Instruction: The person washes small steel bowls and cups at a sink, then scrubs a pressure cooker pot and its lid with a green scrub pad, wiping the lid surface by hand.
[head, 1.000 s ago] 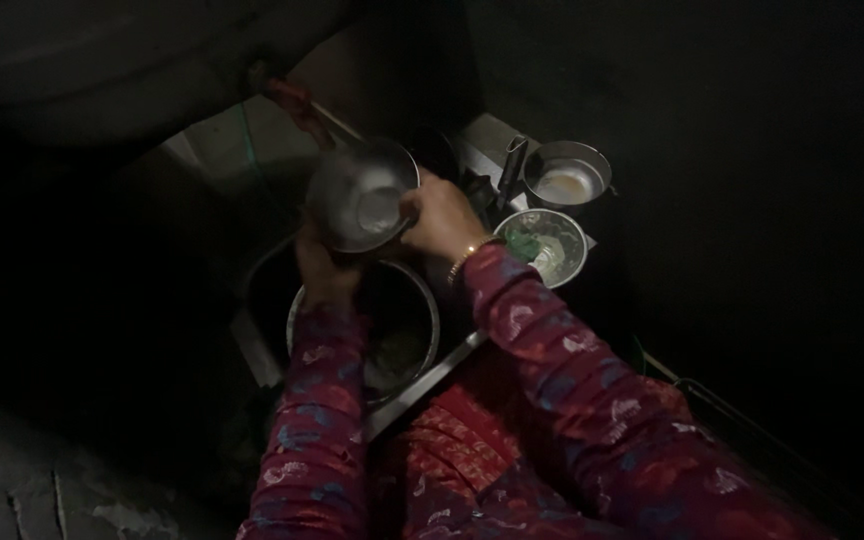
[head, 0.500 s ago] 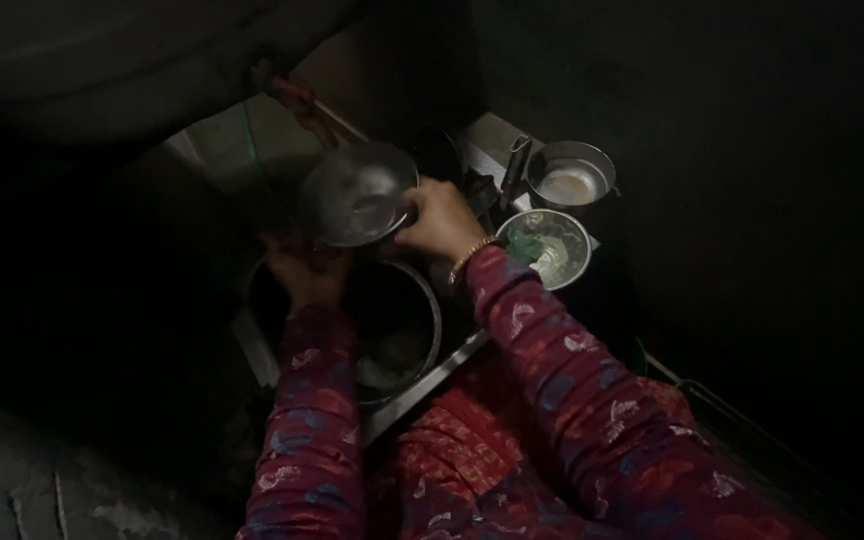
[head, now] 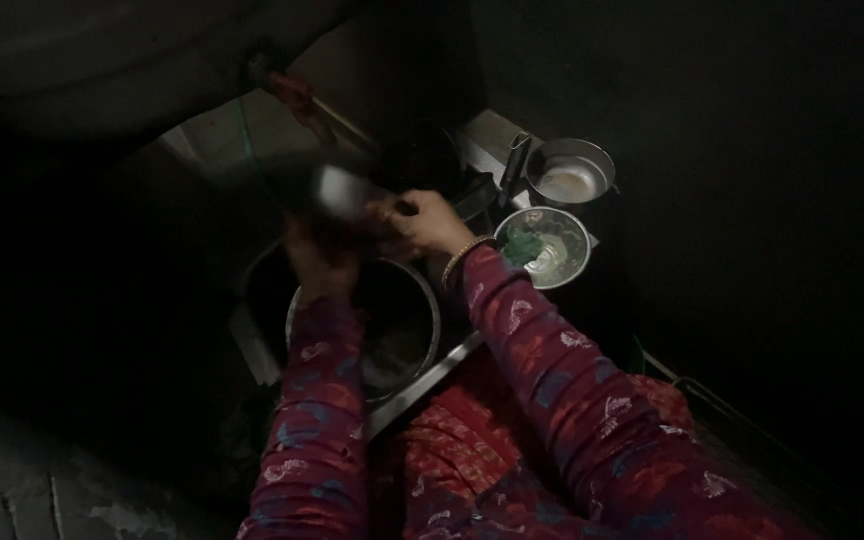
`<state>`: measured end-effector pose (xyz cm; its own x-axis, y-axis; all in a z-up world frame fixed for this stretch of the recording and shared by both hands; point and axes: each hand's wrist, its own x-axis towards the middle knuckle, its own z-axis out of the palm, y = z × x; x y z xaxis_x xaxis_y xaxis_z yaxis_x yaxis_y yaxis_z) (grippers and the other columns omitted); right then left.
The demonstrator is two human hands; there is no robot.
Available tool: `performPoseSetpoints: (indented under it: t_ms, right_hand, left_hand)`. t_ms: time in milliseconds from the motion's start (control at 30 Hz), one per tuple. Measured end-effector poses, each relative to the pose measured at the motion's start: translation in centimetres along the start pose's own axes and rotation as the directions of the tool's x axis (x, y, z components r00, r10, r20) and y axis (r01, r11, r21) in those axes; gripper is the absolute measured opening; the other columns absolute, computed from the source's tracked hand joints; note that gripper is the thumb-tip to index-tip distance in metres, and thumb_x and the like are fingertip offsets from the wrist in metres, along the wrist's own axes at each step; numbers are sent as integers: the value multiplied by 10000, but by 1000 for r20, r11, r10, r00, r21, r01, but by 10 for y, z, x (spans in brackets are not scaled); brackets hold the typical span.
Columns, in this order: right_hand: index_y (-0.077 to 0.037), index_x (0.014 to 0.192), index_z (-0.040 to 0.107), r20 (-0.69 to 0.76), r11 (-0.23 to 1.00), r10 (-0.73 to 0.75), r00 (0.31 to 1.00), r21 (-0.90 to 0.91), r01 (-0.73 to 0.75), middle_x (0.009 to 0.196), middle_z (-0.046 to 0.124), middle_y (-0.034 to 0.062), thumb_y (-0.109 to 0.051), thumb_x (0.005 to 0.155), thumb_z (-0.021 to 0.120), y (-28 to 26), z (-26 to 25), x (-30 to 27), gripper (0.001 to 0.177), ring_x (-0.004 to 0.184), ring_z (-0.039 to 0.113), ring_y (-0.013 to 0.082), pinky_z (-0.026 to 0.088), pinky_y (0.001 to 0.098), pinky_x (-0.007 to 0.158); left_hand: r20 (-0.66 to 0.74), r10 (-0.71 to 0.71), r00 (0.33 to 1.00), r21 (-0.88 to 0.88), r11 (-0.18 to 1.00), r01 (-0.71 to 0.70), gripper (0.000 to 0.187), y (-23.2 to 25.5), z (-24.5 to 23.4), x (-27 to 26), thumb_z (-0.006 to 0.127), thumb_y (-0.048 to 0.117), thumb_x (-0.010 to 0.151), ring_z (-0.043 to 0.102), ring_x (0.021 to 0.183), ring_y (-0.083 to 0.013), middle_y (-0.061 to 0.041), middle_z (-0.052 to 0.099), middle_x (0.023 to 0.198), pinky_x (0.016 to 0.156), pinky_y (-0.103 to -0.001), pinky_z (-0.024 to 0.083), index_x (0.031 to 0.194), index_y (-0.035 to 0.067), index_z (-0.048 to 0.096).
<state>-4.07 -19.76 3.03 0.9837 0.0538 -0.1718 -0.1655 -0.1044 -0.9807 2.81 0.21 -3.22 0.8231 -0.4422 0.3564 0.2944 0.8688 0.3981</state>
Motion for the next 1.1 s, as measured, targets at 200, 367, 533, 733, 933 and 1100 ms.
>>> performPoseSetpoints:
  t_ms: [200, 367, 533, 733, 933, 1100]
  right_hand:
    - [-93, 1475, 473, 196, 886, 82, 977, 435, -162, 1400, 590, 146, -384, 994, 557, 15, 10, 6, 568, 955, 751, 367, 633, 474, 789]
    - [-114, 1526, 417, 231, 853, 95, 968, 482, -199, 1529, 481, 191, -470, 952, 604, 11, 13, 0, 701, 1088, 694, 412, 601, 515, 888]
    - [-66, 1543, 337, 276, 722, 206, 939, 605, -336, 1547, 445, 194, -545, 890, 646, 10, 27, -5, 867, 1175, 663, 451, 586, 564, 957]
    - [-134, 1546, 352, 400, 520, 222, 889, 723, -455, 1508, 466, 211, -712, 832, 563, 32, 22, 0, 942, 1235, 596, 418, 524, 526, 1031]
    - [-68, 1461, 440, 390, 438, 167, 906, 794, -422, 1404, 567, 201, -755, 849, 508, 69, 16, 30, 923, 1200, 631, 377, 533, 503, 1022]
    - [-37, 1433, 537, 500, 381, -82, 862, 815, -437, 1304, 647, 180, -759, 987, 552, 75, 15, 37, 849, 1140, 637, 349, 543, 479, 964]
  left_hand:
    - [-441, 73, 894, 126, 992, -19, 448, -4, -19, 3, 505, 425, 1069, 610, 1182, -287, -82, 661, 1283, 1074, -448, 480, 1330, 82, 625]
    - [-476, 186, 859, 256, 964, -67, 497, -3, 8, 10, 479, 421, 1058, 595, 1238, -289, -105, 636, 1358, 1106, -439, 460, 1378, 57, 586]
    - [-583, 275, 765, 422, 907, -4, 534, 0, 12, 9, 464, 452, 1070, 588, 1204, -279, -98, 616, 1339, 1063, -439, 459, 1384, 30, 556]
    - [-625, 440, 644, 642, 759, 104, 422, -5, 18, 12, 606, 319, 994, 595, 1004, -234, -82, 648, 1190, 885, -409, 505, 1312, 43, 607]
    - [-441, 618, 650, 871, 120, 477, 445, -28, 49, 17, 674, 331, 967, 658, 981, -335, -216, 682, 1181, 836, -478, 563, 1280, 22, 614]
    - [29, 508, 861, 605, -695, 389, 464, -33, 76, 29, 554, 468, 985, 567, 1329, -367, -111, 661, 1390, 1102, -633, 391, 1336, 178, 641]
